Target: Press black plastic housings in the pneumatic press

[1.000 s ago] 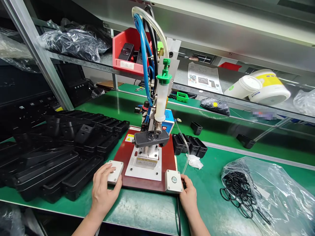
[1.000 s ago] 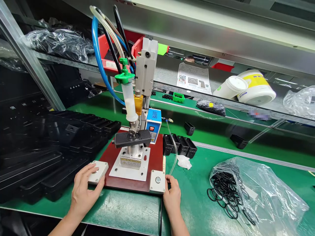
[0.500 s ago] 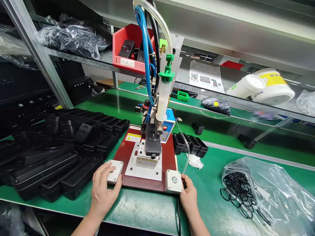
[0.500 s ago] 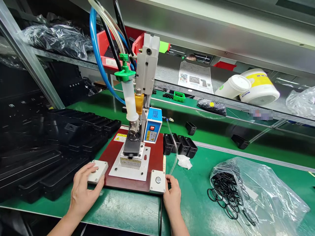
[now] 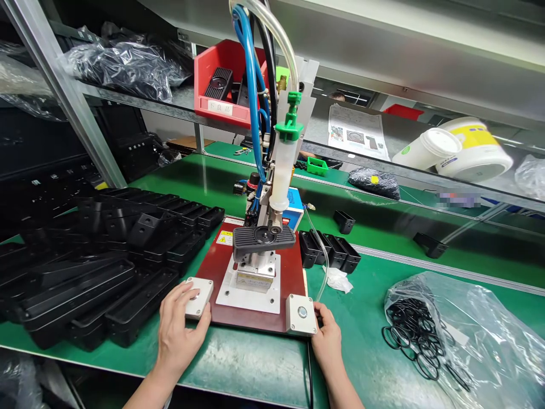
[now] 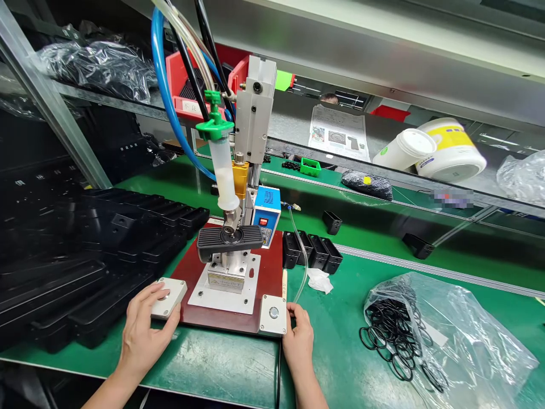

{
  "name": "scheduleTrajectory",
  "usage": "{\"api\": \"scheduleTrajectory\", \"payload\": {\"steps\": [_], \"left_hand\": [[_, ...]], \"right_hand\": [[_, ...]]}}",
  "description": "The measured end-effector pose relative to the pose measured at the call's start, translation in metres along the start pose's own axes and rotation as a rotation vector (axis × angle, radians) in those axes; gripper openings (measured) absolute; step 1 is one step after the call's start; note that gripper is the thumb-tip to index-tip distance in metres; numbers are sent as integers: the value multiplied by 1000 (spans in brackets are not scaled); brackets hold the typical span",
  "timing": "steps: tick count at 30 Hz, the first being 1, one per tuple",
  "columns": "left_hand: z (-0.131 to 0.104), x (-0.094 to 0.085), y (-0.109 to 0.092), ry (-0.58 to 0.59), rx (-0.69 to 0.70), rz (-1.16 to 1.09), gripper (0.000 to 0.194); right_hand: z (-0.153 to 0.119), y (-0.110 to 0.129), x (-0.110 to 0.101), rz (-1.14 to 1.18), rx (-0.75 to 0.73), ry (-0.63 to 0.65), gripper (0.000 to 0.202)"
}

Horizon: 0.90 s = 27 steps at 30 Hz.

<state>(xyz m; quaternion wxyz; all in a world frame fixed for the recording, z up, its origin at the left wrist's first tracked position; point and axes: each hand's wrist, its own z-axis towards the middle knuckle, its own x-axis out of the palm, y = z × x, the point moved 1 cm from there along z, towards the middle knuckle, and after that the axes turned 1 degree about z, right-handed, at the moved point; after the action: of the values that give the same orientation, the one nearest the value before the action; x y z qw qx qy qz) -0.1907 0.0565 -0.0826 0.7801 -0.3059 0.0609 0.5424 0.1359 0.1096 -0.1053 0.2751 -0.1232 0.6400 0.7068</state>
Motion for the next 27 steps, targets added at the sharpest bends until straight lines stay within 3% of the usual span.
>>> {"api": "scheduleTrajectory", "payload": {"steps": [13, 17, 22, 27], "left_hand": [[2, -2, -2, -9, -17, -27, 33], [-1, -9, 2, -106, -8, -32, 33], [-15, -35, 26, -282, 71, 239, 38], [-23, -59, 55, -248, 12, 441, 46]], "right_hand": [[-1, -1, 0, 8, -29, -11, 32], [-1, -3, 0, 15, -30, -2, 33], [-1, -1, 1, 13, -45, -5, 32], [-1, 3, 0, 1, -53, -20, 35]]}}
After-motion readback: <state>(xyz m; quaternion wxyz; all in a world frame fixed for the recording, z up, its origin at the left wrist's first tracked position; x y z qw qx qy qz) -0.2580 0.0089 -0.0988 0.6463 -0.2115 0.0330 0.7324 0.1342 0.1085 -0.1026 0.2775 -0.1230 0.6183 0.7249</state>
